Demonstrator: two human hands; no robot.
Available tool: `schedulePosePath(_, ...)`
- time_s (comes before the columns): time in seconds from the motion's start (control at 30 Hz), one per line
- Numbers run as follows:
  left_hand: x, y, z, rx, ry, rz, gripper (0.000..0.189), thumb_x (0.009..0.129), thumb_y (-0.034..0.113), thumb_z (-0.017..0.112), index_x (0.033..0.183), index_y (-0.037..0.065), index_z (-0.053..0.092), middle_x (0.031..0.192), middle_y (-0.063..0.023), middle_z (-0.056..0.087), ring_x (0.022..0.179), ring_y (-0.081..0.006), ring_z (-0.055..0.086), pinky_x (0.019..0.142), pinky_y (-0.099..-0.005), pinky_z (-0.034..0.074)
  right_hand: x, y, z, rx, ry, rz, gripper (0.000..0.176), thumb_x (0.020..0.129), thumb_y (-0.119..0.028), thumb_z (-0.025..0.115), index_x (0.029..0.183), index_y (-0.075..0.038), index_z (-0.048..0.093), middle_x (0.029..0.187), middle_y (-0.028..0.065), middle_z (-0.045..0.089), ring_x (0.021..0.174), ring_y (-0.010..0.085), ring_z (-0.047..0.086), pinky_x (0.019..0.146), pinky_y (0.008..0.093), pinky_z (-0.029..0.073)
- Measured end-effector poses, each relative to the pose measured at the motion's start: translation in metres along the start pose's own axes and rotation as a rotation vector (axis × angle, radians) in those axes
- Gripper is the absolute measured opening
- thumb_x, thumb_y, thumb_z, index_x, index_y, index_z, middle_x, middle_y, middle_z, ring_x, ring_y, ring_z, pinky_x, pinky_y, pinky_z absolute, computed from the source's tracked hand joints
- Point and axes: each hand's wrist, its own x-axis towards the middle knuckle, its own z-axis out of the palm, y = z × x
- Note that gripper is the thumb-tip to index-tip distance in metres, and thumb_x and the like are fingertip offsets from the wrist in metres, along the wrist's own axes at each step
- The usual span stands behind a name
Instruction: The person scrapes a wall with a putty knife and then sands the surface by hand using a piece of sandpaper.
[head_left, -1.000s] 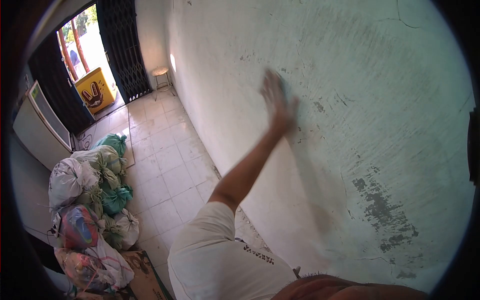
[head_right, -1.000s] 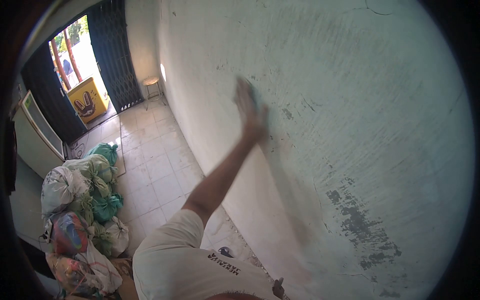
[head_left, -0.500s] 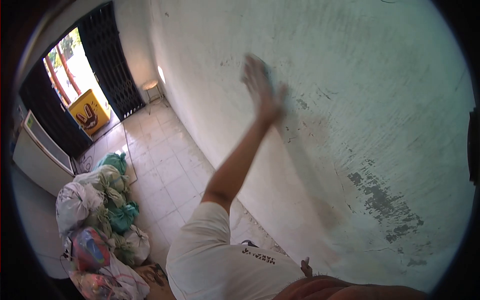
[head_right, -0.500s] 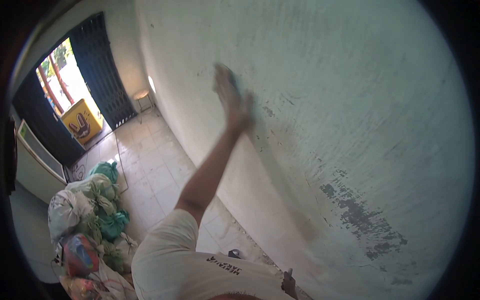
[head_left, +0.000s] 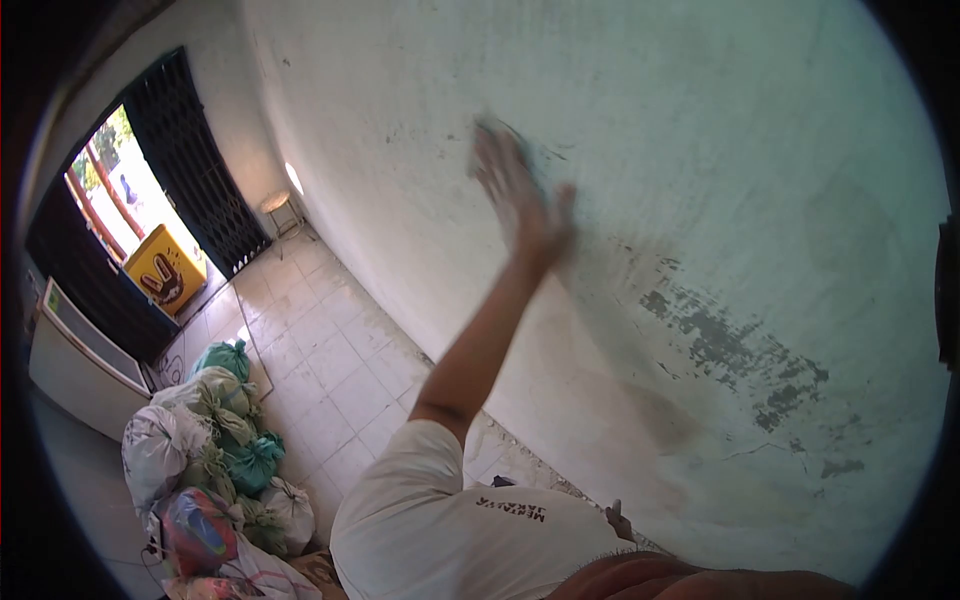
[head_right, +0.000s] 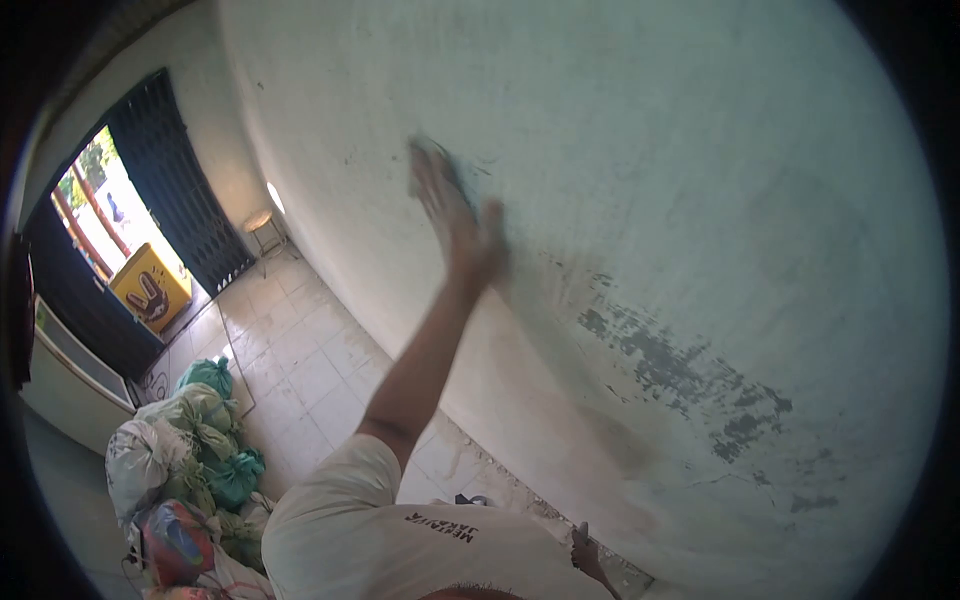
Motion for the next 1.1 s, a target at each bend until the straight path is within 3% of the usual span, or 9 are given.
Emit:
schedulePosePath(0.07,-0.065,0.051,0.022,0.042,-0.102,0.140,0.103,0.081,0.059,0.059,0.149,-0.004,0.014,0.156,-0.0293,-0.004,0.144,-0.0467,-0.006,0.111,-0.0646,-0.005,-0.004,0.010,-0.009,0.012,0.010,0.001,0.039,0.083,-0.043,0.071,0.075,-0.007,0.058,0.053,0.0002,0.050,0.041,0.0101,0.045,0.039,0.0268,0.033)
schedulePosePath(0.13,-0.122,0.123,0.010,0.220,-0.652,0.243,0.098,0.077,0.065,0.062,0.140,-0.004,0.032,0.150,-0.0319,0.017,0.139,-0.0497,0.016,0.108,-0.0706,0.011,-0.009,0.021,-0.020,0.019,0.017,0.004,0.040,0.083,-0.043,0.071,0.075,-0.007,0.058,0.053,0.0004,0.050,0.041,0.0102,0.045,0.039,0.0268,0.034)
schedulePosePath(0.23,-0.155,0.100,0.027,0.114,-0.575,0.448,0.101,0.072,0.069,0.063,0.139,-0.001,0.035,0.147,-0.0314,0.021,0.136,-0.0519,0.021,0.106,-0.0728,0.014,-0.012,0.035,-0.042,0.002,0.016,0.004,0.040,0.082,-0.044,0.072,0.075,-0.007,0.059,0.053,0.0006,0.051,0.042,0.0103,0.045,0.039,0.0269,0.034)
schedulePosePath(0.27,-0.122,0.097,0.021,0.283,-0.674,0.236,0.104,0.074,0.067,0.063,0.144,-0.001,0.028,0.152,-0.0291,0.016,0.140,-0.0498,0.013,0.108,-0.0715,0.008,-0.012,0.037,-0.050,-0.003,0.014,0.004,0.040,0.082,-0.044,0.072,0.075,-0.007,0.059,0.054,0.0007,0.051,0.042,0.0103,0.046,0.039,0.0269,0.034)
schedulePosePath(0.4,-0.027,0.083,0.009,-0.038,-0.112,-0.149,0.099,0.087,0.051,0.057,0.151,-0.001,0.003,0.157,-0.0256,-0.006,0.145,-0.0409,-0.010,0.112,-0.0603,-0.010,-0.017,0.053,-0.088,-0.066,-0.079,-0.043,0.040,0.082,-0.043,0.072,0.074,-0.005,0.060,0.054,0.0015,0.052,0.042,0.0107,0.047,0.040,0.0268,0.035)
schedulePosePath(0.5,-0.074,0.118,0.039,0.090,-0.071,0.014,0.100,0.087,0.052,0.057,0.150,-0.002,0.003,0.155,-0.0298,-0.004,0.144,-0.0452,-0.007,0.111,-0.0628,-0.008,-0.018,0.073,-0.116,-0.095,-0.100,-0.042,0.037,0.080,-0.039,0.073,0.070,-0.006,0.059,0.054,0.0006,0.051,0.047,0.0106,0.048,0.044,0.0278,0.037)
schedulePosePath(0.63,-0.201,0.195,0.050,0.124,-0.496,0.240,0.105,0.086,0.062,0.050,0.149,-0.005,0.001,0.153,-0.0347,-0.006,0.141,-0.0519,-0.008,0.108,-0.0688,-0.005,-0.010,0.079,-0.141,-0.153,-0.122,-0.011,0.035,0.079,-0.037,0.074,0.070,-0.006,0.059,0.056,0.0002,0.052,0.048,0.0104,0.048,0.045,0.0281,0.037)
schedulePosePath(0.9,-0.088,0.192,0.037,-0.005,-0.149,-0.253,0.102,0.087,0.045,0.059,0.150,-0.002,-0.006,0.156,-0.0240,-0.015,0.143,-0.0402,-0.017,0.113,-0.0545,-0.013,0.005,0.084,-0.187,-0.217,-0.156,-0.034,0.031,0.077,-0.032,0.074,0.068,-0.007,0.058,0.059,-0.0006,0.052,0.051,0.0100,0.048,0.049,0.0287,0.038)
schedulePosePath(1.1,-0.223,0.282,0.066,0.199,-0.627,0.180,0.113,0.081,0.067,0.056,0.148,-0.006,0.001,0.152,-0.0354,0.001,0.141,-0.0522,-0.006,0.112,-0.0627,-0.003,0.014,0.097,-0.217,-0.254,-0.163,-0.057,0.028,0.076,-0.028,0.075,0.067,-0.008,0.057,0.061,-0.0012,0.053,0.053,0.0097,0.048,0.051,0.0291,0.039)
